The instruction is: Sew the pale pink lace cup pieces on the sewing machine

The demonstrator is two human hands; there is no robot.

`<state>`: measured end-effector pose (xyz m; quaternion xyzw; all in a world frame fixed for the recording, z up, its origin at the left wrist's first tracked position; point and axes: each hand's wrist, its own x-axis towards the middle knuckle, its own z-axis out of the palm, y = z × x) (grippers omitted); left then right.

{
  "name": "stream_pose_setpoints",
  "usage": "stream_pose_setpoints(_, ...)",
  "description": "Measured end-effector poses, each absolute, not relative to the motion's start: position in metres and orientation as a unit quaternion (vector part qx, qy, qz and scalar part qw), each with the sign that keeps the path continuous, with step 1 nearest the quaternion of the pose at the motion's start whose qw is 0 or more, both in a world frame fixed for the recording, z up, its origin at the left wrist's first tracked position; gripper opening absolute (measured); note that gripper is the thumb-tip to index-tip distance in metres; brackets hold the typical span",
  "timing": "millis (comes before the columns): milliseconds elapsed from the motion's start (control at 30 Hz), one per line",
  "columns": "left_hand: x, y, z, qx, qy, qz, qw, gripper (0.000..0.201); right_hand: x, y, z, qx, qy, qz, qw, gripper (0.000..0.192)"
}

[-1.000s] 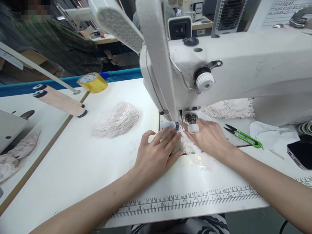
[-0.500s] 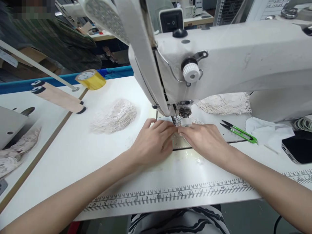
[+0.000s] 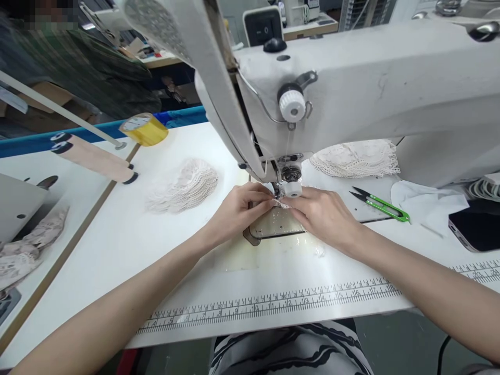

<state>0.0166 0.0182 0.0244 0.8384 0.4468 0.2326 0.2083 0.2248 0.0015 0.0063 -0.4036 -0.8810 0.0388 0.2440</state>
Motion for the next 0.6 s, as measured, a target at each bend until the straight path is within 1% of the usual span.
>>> stream_pose_setpoints(67, 0.014, 0.012, 0.019, 0.863, 0.429, 0.231, 0.134, 0.019, 0.225, 0.001, 0.006, -0.373, -0.897, -0.013, 0.237, 0.025)
stream_pose_setpoints(167, 0.011, -0.003, 0.011, 0.899, 0.369, 0.234, -0.011, 0.018, 0.224, -0.002, 0.01, -0.333, -0.912, -0.082, 0.227, 0.02)
stream_pose_setpoints(233, 0.009, -0.012, 0.008, 0.909, 0.335, 0.231, -0.094, 0.02, 0.223, -0.004, 0.013, -0.314, -0.915, -0.107, 0.229, 0.02)
stream_pose_setpoints(300, 0.009, -0.02, 0.007, 0.909, 0.322, 0.221, -0.146, 0.022, 0.222, -0.004, 0.015, -0.295, -0.919, -0.117, 0.232, 0.022)
stream_pose_setpoints(400, 0.009, -0.024, 0.008, 0.908, 0.321, 0.212, -0.169, 0.022, 0.222, -0.003, 0.015, -0.283, -0.923, -0.112, 0.237, 0.025)
stream_pose_setpoints(600, 0.008, -0.021, 0.008, 0.908, 0.318, 0.217, -0.167, 0.021, 0.222, 0.0, 0.014, -0.287, -0.923, -0.097, 0.237, 0.023)
